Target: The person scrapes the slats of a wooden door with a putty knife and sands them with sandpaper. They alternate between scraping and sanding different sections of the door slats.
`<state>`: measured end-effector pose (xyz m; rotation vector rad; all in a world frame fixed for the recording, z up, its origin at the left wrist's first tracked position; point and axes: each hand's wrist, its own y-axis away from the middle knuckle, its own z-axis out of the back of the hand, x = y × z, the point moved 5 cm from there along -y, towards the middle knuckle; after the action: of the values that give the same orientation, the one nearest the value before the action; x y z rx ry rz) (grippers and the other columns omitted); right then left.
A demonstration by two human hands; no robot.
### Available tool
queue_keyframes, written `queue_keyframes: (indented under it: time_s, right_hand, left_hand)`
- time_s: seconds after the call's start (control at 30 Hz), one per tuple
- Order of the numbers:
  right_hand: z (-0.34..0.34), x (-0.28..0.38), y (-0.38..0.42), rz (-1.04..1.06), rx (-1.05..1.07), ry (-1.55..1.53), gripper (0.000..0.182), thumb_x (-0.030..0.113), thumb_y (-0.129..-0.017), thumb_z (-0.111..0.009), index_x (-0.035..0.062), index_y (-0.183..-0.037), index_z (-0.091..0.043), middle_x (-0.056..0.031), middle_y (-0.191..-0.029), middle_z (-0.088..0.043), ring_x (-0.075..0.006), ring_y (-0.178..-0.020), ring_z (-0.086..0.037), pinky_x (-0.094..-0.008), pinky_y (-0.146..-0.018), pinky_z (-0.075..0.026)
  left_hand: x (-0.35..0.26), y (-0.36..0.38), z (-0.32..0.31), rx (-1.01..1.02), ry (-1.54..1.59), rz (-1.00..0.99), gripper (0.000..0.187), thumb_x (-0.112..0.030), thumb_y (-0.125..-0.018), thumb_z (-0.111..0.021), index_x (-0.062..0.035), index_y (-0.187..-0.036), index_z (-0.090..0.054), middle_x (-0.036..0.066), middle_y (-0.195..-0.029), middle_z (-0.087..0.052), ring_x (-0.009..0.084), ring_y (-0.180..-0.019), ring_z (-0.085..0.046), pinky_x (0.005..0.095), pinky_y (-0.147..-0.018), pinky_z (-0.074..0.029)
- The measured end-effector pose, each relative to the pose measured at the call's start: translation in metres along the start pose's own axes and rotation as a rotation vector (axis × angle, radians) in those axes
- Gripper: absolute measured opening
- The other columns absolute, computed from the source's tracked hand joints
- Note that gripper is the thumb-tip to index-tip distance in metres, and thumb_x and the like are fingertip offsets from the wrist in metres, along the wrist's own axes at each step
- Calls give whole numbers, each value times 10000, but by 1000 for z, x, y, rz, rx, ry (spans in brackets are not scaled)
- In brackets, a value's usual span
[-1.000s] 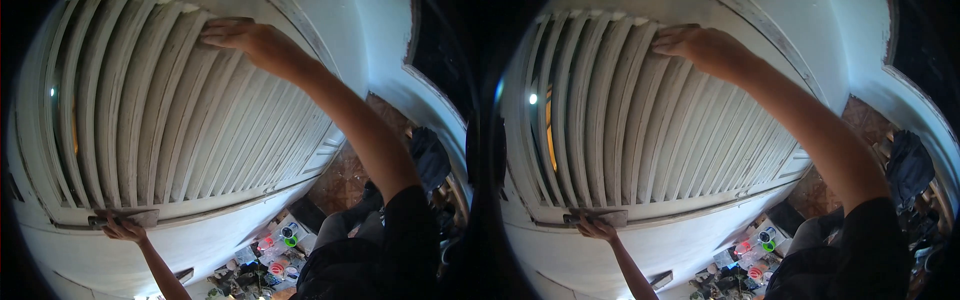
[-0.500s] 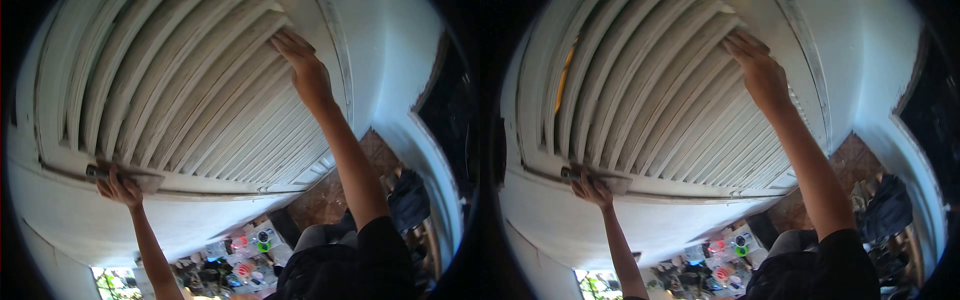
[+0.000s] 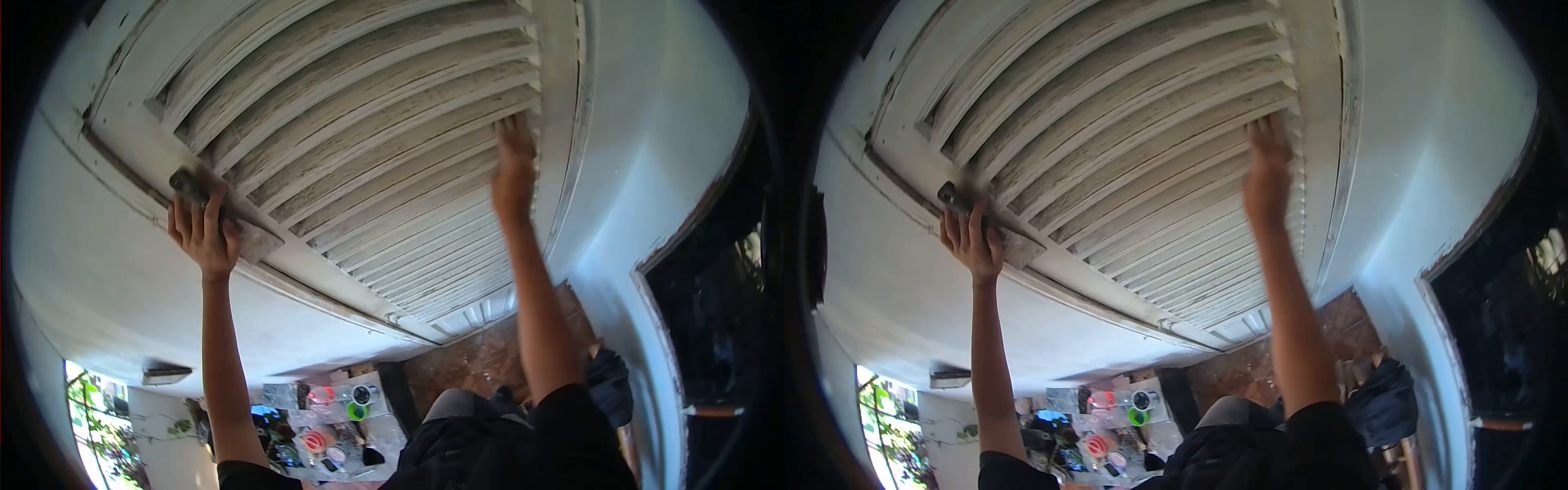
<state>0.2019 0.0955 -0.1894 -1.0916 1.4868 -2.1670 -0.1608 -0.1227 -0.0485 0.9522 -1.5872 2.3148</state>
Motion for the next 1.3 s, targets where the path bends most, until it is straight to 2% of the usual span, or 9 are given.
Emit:
queue_keyframes:
  time_s: [0.13,0.23,0.47,0.6,0.67,0.77,0.93,1.1,1.3]
  right_hand:
    - [-60,109,69,165,449,-304,481,-44,-826,-505,118,-1273,-580,-127,-1306,-573,-282,-1271,-503,-369,-871,-570]
    - [-36,123,50,389,383,-320,479,-10,-841,-512,157,-1287,-570,-52,-1302,-581,-206,-1247,-525,-333,-729,-606]
    - [-22,121,34,552,509,-227,512,-21,-833,-547,169,-1308,-566,-7,-1299,-588,-182,-1250,-522,-300,-766,-591]
    - [21,101,51,126,626,-653,317,-17,-882,-604,81,-1179,-656,-105,-1027,-700,-221,-926,-694,-309,-692,-583]
    - [34,69,92,-618,984,-828,215,73,-912,-639,11,-1117,-663,-102,-852,-690,-189,-705,-676,-333,-639,-569]
    - [27,-15,207,-1098,1256,-1090,261,113,-894,-667,-23,-1115,-637,-73,-827,-650,-149,-684,-620,-357,-626,-544]
    - [124,-188,463,-626,1669,187,300,195,-876,-668,-20,-1084,-650,-111,-899,-651,-196,-760,-623,-368,-689,-524]
    - [309,-184,488,-1397,1944,220,354,278,-858,-670,-18,-1052,-663,-150,-971,-651,-243,-836,-627,-379,-753,-504]
    - [362,-159,475,-1615,1831,228,431,377,-836,-672,-16,-1014,-678,-196,-1057,-651,-299,-926,-632,-392,-830,-480]
  left_hand:
    - [-3,-4,5,-9,-3,11,414,-301,-915,-409,-132,-1227,-622,121,-1228,-612,390,-1320,-404,521,-1122,-210]
    - [-1,-4,5,28,24,4,403,-283,-875,-454,-151,-1209,-637,130,-1256,-604,392,-1322,-411,522,-1113,-232]
    - [-1,-6,11,9,42,53,447,-238,-741,-546,-246,-1169,-677,86,-1185,-625,343,-1274,-479,485,-1098,-271]
    - [-1,-8,11,8,38,86,478,-225,-710,-548,-304,-1164,-672,54,-1191,-634,281,-1325,-457,454,-1120,-261]
    - [0,-7,11,15,55,107,471,-220,-720,-539,-321,-1162,-667,43,-1168,-649,258,-1327,-459,440,-1128,-256]
    - [-2,-12,16,17,56,121,469,-226,-732,-526,-329,-1169,-661,34,-1130,-661,250,-1326,-462,432,-1126,-262]
    - [-2,-6,16,22,26,106,472,-247,-747,-495,-335,-1182,-655,28,-1149,-650,244,-1328,-462,430,-1127,-267]
    - [5,-4,8,48,49,101,485,-265,-750,-527,-285,-1223,-633,38,-1340,-580,286,-1336,-438,453,-1127,-254]
    - [0,-6,14,-1,59,122,477,-225,-739,-527,-327,-1190,-643,20,-1272,-610,241,-1348,-434,421,-1140,-254]
